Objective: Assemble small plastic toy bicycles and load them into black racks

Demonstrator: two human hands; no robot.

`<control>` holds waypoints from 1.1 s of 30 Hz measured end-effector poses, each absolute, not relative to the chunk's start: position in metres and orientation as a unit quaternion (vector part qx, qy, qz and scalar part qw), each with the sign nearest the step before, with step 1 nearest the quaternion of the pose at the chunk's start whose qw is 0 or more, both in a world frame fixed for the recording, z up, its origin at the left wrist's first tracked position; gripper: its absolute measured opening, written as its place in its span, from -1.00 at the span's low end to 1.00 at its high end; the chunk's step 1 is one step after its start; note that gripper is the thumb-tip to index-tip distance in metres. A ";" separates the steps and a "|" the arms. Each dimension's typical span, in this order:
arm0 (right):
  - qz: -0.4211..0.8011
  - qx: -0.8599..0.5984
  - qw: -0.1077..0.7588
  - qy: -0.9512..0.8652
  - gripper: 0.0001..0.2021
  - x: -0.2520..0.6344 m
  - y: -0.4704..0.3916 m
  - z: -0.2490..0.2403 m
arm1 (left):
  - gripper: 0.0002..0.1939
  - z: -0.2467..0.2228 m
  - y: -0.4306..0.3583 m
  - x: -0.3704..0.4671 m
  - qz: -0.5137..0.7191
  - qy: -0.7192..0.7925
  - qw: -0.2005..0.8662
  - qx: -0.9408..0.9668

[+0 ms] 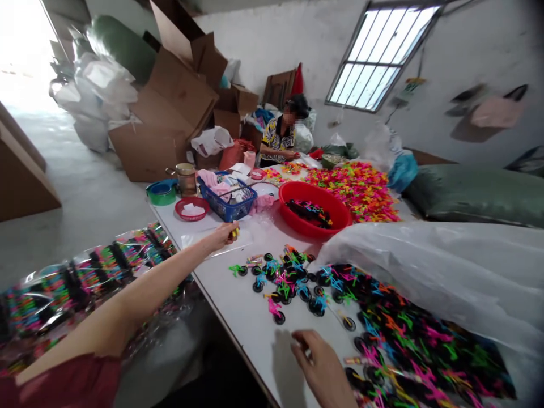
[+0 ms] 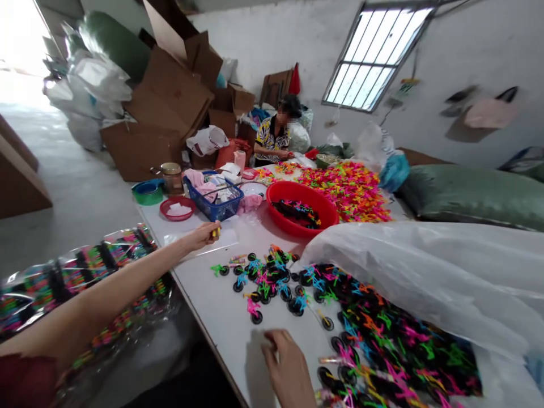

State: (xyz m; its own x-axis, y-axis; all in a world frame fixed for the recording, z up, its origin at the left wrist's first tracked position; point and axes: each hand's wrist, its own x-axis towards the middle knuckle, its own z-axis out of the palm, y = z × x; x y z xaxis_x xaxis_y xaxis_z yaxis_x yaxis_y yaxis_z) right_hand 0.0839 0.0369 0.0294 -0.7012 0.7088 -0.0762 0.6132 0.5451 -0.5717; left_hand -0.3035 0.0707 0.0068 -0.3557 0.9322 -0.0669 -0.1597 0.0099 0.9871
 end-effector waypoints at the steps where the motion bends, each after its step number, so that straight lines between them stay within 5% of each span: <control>1: 0.282 -0.358 0.093 -0.886 -0.77 0.063 0.049 0.037 | -0.67 0.008 0.063 -0.300 0.631 0.535 0.463 0.317; 5: 0.185 -0.290 0.129 -0.930 -0.76 -0.037 0.104 0.054 | -0.67 0.005 0.035 -0.277 0.686 0.471 0.505 0.227; 11: 0.141 -0.240 0.059 -0.959 -0.77 -0.116 0.153 0.028 | -0.81 -0.007 0.010 -0.252 0.701 0.456 0.522 0.168; 25: 0.083 -0.305 0.039 -0.948 -0.84 -0.117 0.176 0.014 | -0.82 -0.012 0.078 -0.233 0.476 0.683 0.365 0.417; 33: 0.197 -0.332 0.175 -0.906 -0.75 -0.040 0.131 0.088 | -0.75 -0.003 0.102 -0.226 0.386 0.695 0.336 0.505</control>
